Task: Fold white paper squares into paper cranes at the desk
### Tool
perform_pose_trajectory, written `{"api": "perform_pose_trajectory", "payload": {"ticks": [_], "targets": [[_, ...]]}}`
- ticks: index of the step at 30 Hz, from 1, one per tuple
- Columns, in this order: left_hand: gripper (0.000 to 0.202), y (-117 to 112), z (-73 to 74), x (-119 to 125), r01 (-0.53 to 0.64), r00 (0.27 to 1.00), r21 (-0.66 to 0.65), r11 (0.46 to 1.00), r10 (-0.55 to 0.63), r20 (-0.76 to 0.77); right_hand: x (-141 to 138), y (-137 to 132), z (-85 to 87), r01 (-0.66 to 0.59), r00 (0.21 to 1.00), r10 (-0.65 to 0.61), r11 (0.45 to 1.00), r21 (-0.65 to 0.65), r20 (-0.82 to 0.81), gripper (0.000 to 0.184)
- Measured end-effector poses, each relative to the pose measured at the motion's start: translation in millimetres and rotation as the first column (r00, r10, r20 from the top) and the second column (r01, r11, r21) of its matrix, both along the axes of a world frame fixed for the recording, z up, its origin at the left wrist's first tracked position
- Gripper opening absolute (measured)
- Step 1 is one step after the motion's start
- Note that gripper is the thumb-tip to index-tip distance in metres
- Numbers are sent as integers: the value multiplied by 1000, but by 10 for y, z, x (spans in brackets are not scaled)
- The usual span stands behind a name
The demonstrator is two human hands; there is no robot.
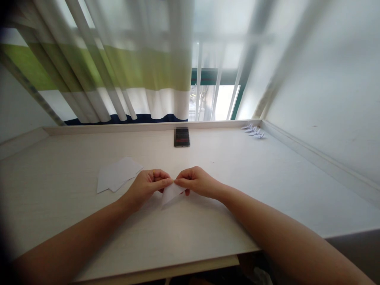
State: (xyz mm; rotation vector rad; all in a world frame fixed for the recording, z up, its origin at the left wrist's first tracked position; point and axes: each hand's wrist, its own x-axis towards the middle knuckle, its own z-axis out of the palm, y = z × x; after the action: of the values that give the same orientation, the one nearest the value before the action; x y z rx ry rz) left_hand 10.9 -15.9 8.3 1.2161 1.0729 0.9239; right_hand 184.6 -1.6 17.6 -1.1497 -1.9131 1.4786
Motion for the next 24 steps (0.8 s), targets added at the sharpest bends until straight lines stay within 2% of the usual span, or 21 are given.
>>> {"api": "perform_pose_trajectory", "payload": {"ticks": [11,16,18,20,24], "targets": [[16,102,24,-97,-120,987,-43,992,123,106,106,64,92,74,993,-73,997,3,-96,18],[16,160,31,-171,-213,966,-38,976,216,144,167,149,64,202,959,-195,979,15,-206,18],[16,151,32,-164,-188,973,-21,982,189,134,161,169,47,254,937,-239,967,28,-254,19],[15,116,28,-125,-112,989,-19,994,113,99,129,158,25,253,937,-231,966,53,-262,21],[14,37,-12,-28,1,1000,-48,999,0,25,27,69,-39,87,991,-79,994,72,-107,20]]}}
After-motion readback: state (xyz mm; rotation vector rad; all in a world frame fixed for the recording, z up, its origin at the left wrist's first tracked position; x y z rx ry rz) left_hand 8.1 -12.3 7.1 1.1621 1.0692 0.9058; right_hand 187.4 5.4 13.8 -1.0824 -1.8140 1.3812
